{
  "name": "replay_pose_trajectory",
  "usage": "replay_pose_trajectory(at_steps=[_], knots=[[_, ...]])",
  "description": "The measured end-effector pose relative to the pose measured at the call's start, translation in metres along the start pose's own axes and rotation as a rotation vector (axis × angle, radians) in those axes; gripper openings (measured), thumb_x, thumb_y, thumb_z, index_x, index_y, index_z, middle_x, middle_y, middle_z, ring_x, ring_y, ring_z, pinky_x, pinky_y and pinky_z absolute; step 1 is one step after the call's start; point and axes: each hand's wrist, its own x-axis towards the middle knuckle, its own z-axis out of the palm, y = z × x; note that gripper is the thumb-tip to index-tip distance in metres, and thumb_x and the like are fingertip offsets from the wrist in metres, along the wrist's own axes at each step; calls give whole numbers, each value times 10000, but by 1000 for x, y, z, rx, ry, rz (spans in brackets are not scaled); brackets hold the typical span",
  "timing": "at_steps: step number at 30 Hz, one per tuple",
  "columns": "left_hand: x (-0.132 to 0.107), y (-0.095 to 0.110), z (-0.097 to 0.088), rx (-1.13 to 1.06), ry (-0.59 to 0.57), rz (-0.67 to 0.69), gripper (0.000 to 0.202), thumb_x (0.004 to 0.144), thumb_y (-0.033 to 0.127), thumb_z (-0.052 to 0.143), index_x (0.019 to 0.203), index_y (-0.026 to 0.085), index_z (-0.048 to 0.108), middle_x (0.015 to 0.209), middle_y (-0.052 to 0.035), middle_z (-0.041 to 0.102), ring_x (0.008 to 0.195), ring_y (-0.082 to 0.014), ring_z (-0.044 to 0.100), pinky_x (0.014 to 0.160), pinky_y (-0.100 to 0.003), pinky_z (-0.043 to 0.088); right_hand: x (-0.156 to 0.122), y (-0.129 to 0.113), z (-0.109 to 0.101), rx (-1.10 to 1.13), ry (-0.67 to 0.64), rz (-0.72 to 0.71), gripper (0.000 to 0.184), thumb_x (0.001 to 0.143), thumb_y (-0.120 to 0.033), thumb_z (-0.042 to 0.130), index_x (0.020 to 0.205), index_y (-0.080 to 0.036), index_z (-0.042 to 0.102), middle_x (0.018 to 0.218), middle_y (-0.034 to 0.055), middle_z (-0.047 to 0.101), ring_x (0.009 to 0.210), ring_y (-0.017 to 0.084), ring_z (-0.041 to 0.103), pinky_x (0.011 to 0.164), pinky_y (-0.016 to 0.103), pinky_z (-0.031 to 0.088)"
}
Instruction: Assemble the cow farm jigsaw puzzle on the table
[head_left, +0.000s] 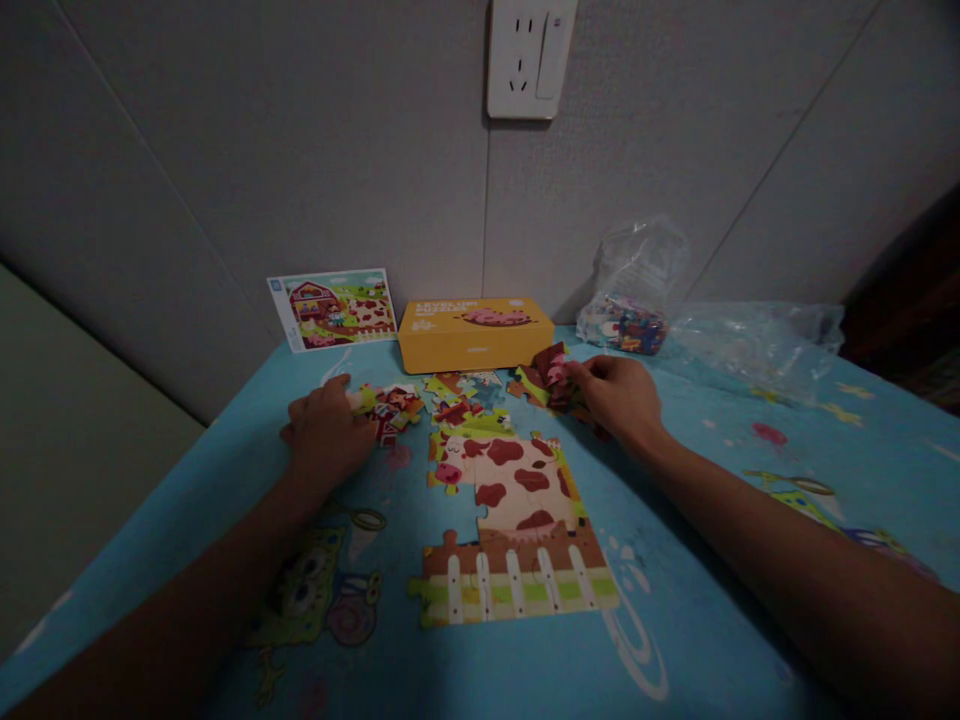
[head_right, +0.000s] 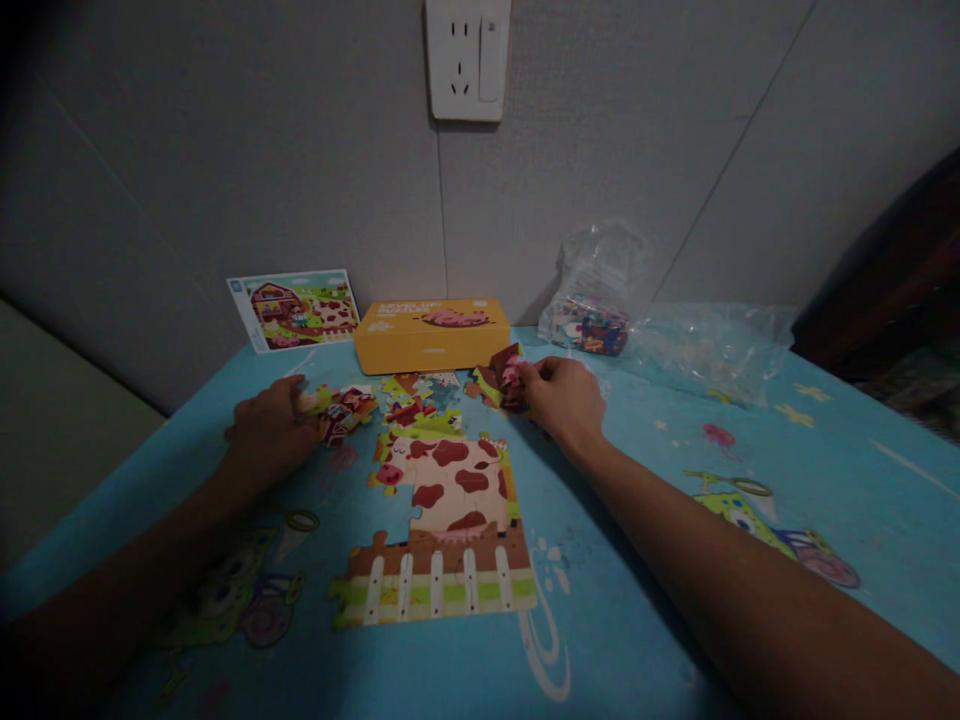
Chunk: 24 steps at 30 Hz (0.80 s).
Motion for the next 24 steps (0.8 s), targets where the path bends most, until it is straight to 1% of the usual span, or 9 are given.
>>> replay_pose_trajectory(at_steps=[4, 11, 13, 15, 18, 21, 22, 23, 24], knots=[[3, -1, -4, 11, -3, -48, 619, 778, 286, 613, 1363, 151, 464, 1265, -206, 589, 1200, -456, 509, 920, -618, 446, 3, 1, 1, -5, -32, 32, 378, 829, -503, 534, 758, -193, 738, 589, 66, 673, 539, 194, 582, 507, 287, 321], [9, -5, -7, -61, -9, -80, 674, 750, 301, 691, 1370, 170, 460, 1155, -167, 625, 1068, -368, 609, 863, -502, 502, 3, 3, 6, -94, -23, 17, 348, 807, -491, 548, 768, -203, 739, 712, 90, 714, 611, 205, 593, 515, 284, 310], [9, -5, -7, -113, 22, -76, 677, 724, 248, 706, 1356, 161, 481, 1107, -147, 623, 996, -335, 630, 822, -467, 518, 1, 1, 5, -116, -10, -2, 345, 815, -487, 532, 768, -209, 730, 721, 85, 707, 632, 207, 587, 521, 286, 297], [9, -5, -8, -201, 92, -28, 611, 723, 186, 680, 1313, 148, 525, 1040, -116, 611, 901, -280, 635, 796, -431, 532, -3, -2, 3, -125, 14, -43, 350, 820, -489, 523, 741, -205, 711, 699, 78, 690, 620, 200, 568, 521, 291, 278], [5, -3, -11, -288, 233, 41, 468, 773, 163, 614, 1238, 152, 573, 1010, -83, 569, 785, -202, 603, 813, -399, 543, -12, -6, 2, -67, 46, -168, 374, 836, -497, 523, 670, -195, 666, 641, 54, 657, 578, 174, 535, 523, 287, 264], [-1, 3, -14, -408, 370, 126, 391, 781, 173, 609, 1171, 188, 585, 991, -52, 549, 732, -165, 575, 820, -387, 548, -24, -10, 3, 45, 1, -407, 378, 861, -473, 530, 636, -184, 623, 588, 28, 623, 539, 145, 514, 535, 274, 280], [-3, 5, -14, -502, 384, 171, 384, 770, 177, 623, 1152, 195, 583, 961, -37, 553, 726, -158, 578, 805, -372, 551, -29, -11, 4, 77, -40, -492, 362, 866, -451, 535, 641, -180, 616, 578, 24, 616, 527, 138, 509, 534, 269, 286], [-7, 8, -13, -615, 355, 219, 386, 762, 192, 643, 1142, 198, 576, 926, -22, 561, 726, -152, 589, 780, -351, 556, -34, -12, 5, 108, -98, -567, 333, 873, -425, 537, 668, -176, 622, 573, 19, 613, 517, 132, 509, 533, 264, 293], [-11, 12, -13, -733, 278, 267, 400, 757, 216, 666, 1143, 199, 564, 894, -9, 574, 725, -147, 603, 748, -324, 559, -39, -13, 6, 138, -177, -629, 303, 884, -403, 535, 716, -172, 638, 571, 12, 615, 510, 126, 513, 532, 258, 302]])
